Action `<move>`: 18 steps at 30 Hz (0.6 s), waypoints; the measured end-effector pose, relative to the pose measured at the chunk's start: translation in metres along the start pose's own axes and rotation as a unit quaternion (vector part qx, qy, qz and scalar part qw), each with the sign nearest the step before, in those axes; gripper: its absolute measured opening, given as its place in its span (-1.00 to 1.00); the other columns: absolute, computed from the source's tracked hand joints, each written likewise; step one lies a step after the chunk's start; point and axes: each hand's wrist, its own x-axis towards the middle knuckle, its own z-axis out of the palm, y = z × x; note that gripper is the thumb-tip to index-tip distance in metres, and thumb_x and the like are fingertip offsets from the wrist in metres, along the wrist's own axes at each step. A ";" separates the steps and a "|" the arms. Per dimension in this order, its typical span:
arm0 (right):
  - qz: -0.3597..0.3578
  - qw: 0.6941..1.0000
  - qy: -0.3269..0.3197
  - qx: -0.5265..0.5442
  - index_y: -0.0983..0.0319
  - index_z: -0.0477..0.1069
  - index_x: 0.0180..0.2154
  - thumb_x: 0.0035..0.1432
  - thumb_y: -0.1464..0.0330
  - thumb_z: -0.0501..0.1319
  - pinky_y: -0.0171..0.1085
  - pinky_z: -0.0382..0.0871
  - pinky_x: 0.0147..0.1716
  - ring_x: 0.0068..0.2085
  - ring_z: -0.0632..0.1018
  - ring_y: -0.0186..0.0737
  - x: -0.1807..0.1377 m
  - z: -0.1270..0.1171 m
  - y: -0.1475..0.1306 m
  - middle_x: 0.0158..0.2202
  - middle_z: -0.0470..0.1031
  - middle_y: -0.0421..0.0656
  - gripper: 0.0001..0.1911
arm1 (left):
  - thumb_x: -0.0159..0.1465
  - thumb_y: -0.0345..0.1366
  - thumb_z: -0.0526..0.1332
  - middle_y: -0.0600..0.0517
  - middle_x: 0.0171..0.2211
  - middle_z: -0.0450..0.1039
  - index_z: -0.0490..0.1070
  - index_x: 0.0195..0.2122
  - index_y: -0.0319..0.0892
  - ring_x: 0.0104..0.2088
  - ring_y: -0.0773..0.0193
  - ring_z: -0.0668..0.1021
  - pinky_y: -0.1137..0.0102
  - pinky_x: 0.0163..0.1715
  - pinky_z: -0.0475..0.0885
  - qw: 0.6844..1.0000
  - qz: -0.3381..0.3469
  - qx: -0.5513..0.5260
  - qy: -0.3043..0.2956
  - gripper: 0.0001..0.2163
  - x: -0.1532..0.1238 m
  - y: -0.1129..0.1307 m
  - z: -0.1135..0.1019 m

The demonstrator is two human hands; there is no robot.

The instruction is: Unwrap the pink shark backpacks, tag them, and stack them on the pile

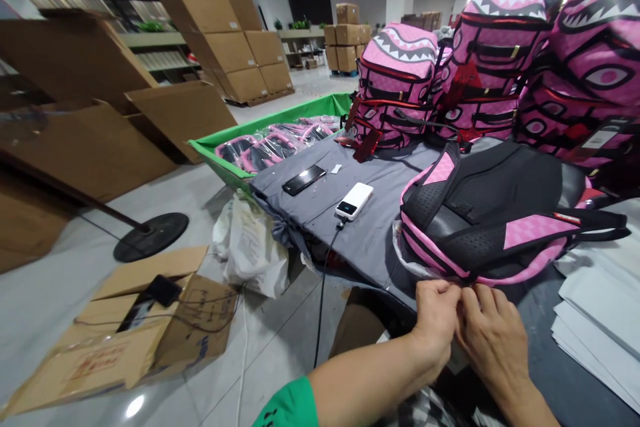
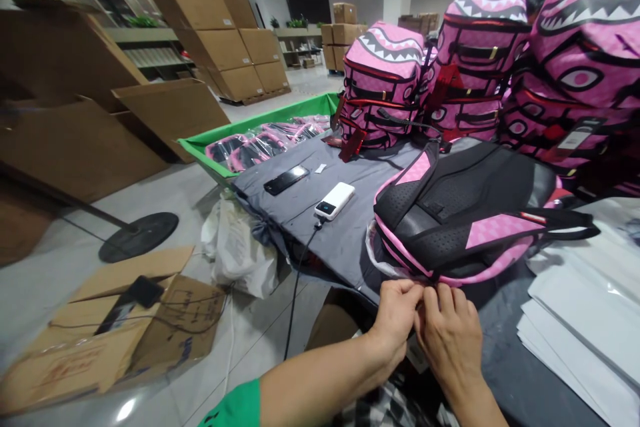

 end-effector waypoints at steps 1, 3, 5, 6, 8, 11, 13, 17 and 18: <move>0.001 1.000 -0.001 0.002 0.18 0.29 -0.37 0.26 0.43 0.06 -0.13 0.15 -0.35 -0.30 0.34 -0.01 0.000 -0.001 0.000 -0.38 0.34 -0.06 -0.86 | -0.03 -0.15 0.39 0.12 -0.65 0.23 0.33 -0.70 -0.20 -0.54 0.38 0.28 0.46 -0.52 0.21 1.000 -0.003 0.001 -0.001 -0.69 -0.006 0.003 0.000; 0.007 1.000 0.002 0.004 0.18 0.31 -0.35 0.24 0.45 0.05 -0.13 0.14 -0.36 -0.30 0.35 -0.01 -0.002 0.000 0.002 -0.37 0.37 -0.05 -0.87 | 0.05 -0.17 0.37 0.05 -0.56 0.40 0.47 -0.58 -0.21 -0.45 0.28 0.42 0.44 -0.41 0.34 0.999 0.011 0.009 -0.034 -0.77 -0.020 0.010 -0.004; 0.018 1.000 0.018 0.017 0.18 0.30 -0.34 0.28 0.47 0.02 -0.15 0.15 -0.36 -0.32 0.35 -0.04 -0.004 0.003 0.005 -0.38 0.39 -0.06 -0.84 | 0.12 -0.19 0.33 -0.03 -0.43 0.54 0.58 -0.43 -0.22 -0.32 0.18 0.52 0.40 -0.27 0.41 0.994 0.035 0.035 -0.101 -0.82 -0.034 0.017 -0.011; 0.025 0.999 0.028 0.028 0.18 0.30 -0.34 0.33 0.45 0.00 -0.16 0.16 -0.36 -0.33 0.35 -0.06 -0.006 0.005 0.006 -0.38 0.40 -0.07 -0.81 | 0.14 -0.19 0.32 -0.06 -0.35 0.58 0.61 -0.35 -0.22 -0.25 0.14 0.55 0.38 -0.20 0.43 0.990 0.048 0.047 -0.122 -0.80 -0.039 0.018 -0.015; 0.045 0.996 0.053 0.060 0.18 0.30 -0.34 0.41 0.40 -0.01 -0.19 0.17 -0.36 -0.35 0.37 -0.11 -0.008 0.010 0.008 -0.40 0.41 -0.10 -0.77 | 0.16 -0.18 0.32 -0.13 -0.22 0.62 0.63 -0.21 -0.24 -0.14 0.08 0.58 0.33 -0.06 0.43 0.991 0.064 0.049 -0.104 -0.74 -0.043 0.015 -0.024; 0.098 0.984 0.068 0.135 0.20 0.35 -0.31 0.46 0.29 0.02 -0.23 0.19 -0.35 -0.36 0.44 -0.16 -0.012 0.015 0.008 -0.41 0.45 -0.15 -0.72 | 0.08 -0.13 0.38 -0.16 -0.19 0.62 0.61 -0.23 -0.24 -0.10 0.08 0.58 0.28 0.04 0.40 0.999 0.027 -0.010 -0.019 -0.69 -0.031 -0.002 -0.028; 0.159 0.965 0.059 0.201 0.20 0.39 -0.34 0.47 0.15 0.02 -0.24 0.23 -0.36 -0.40 0.47 -0.20 -0.013 0.016 0.009 -0.42 0.49 -0.16 -0.61 | -0.01 -0.11 0.45 -0.14 -0.22 0.62 0.60 -0.30 -0.24 -0.09 0.07 0.58 0.26 0.06 0.38 0.995 -0.017 -0.089 -0.044 -0.67 -0.015 -0.016 -0.022; 0.275 0.905 -0.034 0.322 0.16 0.46 -0.44 0.31 -0.18 0.02 -0.27 0.23 -0.52 -0.61 0.36 -0.29 -0.009 0.010 0.019 -0.52 0.50 -0.20 -0.38 | -0.16 -0.02 0.58 -0.20 -0.22 0.62 0.61 -0.31 -0.28 -0.01 -0.07 0.58 0.17 0.13 0.36 0.951 -0.092 -0.227 -0.189 -0.51 0.009 -0.031 -0.003; 0.291 0.890 -0.063 0.345 0.16 0.47 -0.45 0.26 -0.22 0.03 -0.27 0.21 -0.57 -0.65 0.31 -0.31 -0.008 0.009 0.023 -0.55 0.48 -0.22 -0.36 | -0.14 0.01 0.58 -0.21 -0.21 0.62 0.62 -0.28 -0.28 -0.01 -0.08 0.58 0.15 0.14 0.36 0.944 -0.101 -0.235 -0.209 -0.49 0.011 -0.033 0.000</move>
